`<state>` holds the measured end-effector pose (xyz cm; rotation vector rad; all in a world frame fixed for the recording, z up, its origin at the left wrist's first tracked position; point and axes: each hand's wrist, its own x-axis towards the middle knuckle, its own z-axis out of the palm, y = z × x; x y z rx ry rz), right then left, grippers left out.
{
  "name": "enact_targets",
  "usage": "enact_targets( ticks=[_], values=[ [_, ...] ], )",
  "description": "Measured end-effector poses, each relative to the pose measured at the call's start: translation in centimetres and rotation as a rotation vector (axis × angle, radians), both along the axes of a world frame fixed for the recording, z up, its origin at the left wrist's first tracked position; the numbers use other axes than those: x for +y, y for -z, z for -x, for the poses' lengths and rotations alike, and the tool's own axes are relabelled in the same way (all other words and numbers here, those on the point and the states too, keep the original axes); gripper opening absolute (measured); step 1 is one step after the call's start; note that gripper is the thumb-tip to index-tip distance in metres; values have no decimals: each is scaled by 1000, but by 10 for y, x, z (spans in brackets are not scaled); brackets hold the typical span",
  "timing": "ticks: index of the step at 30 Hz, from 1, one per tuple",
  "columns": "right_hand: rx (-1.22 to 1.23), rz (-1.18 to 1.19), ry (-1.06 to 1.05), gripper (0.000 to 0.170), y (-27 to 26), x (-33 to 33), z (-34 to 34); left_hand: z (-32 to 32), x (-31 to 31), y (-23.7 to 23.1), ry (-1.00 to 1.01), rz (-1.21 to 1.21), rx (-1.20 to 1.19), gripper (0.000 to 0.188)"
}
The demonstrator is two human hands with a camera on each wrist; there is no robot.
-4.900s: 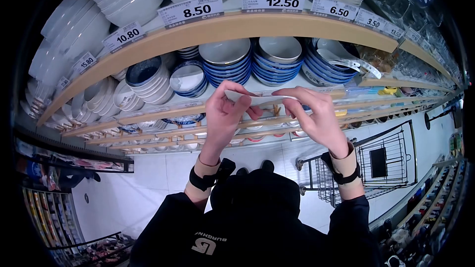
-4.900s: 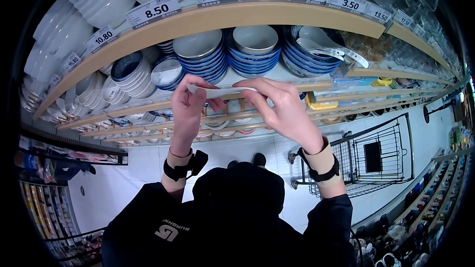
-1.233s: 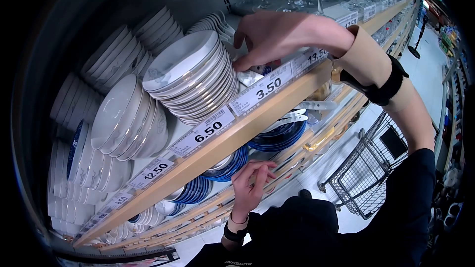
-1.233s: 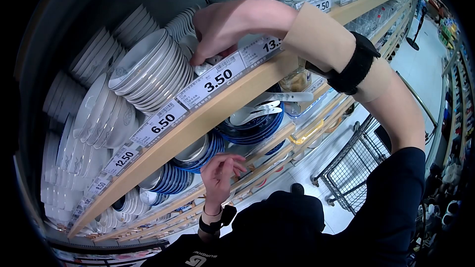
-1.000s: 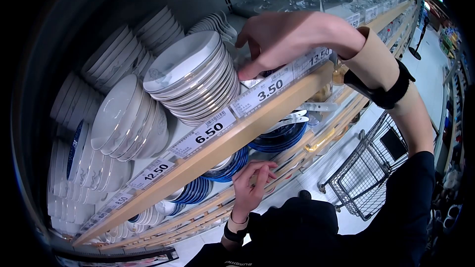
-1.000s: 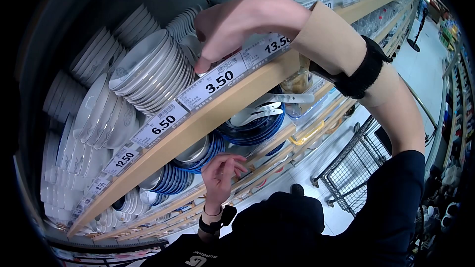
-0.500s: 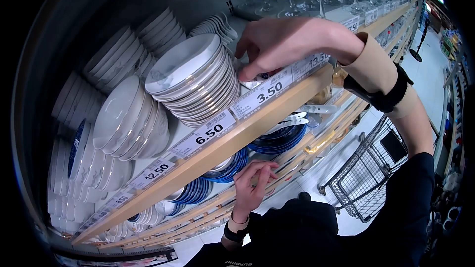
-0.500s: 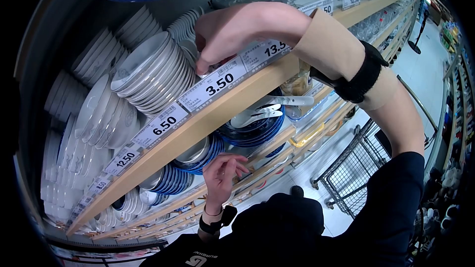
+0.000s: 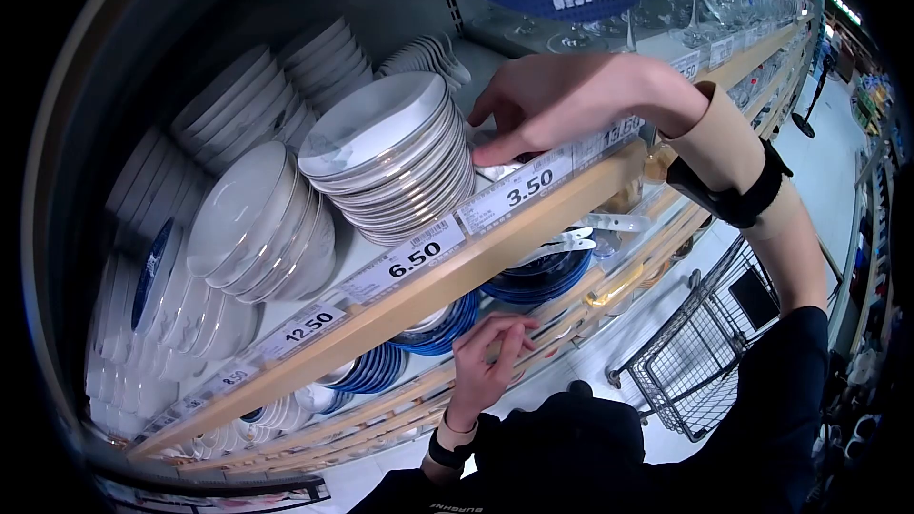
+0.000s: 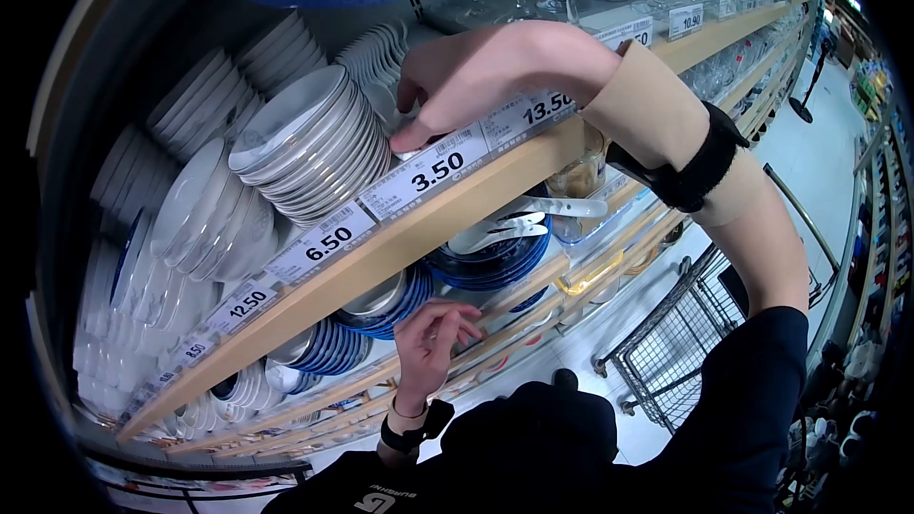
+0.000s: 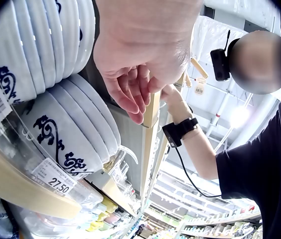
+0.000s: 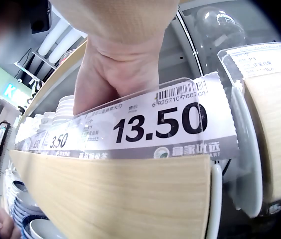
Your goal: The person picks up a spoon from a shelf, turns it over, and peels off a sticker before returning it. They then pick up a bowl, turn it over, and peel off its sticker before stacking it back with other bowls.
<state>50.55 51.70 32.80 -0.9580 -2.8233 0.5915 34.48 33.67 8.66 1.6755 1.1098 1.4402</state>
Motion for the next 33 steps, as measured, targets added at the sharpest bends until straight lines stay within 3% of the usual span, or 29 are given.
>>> enact_targets(
  ticks=[5,12,14,17,23,30,33],
  values=[
    [78,151,-59,38,0,11,-2,2,1,4,-11,-3,33,17],
    [121,174,-60,35,-1,11,-1,0,0,4,-27,53,-43,11],
    [111,182,-25,39,-3,8,2,1,0,2,-23,56,-55,11],
    [52,174,24,59,-5,8,5,2,1,4,-15,73,-79,11],
    [141,101,15,68,7,13,9,2,4,5,8,45,-51,10],
    [388,15,146,38,17,12,-4,1,5,8,47,25,-29,15],
    [512,96,182,25,20,13,-14,-1,5,7,52,29,-29,15]
  ],
)
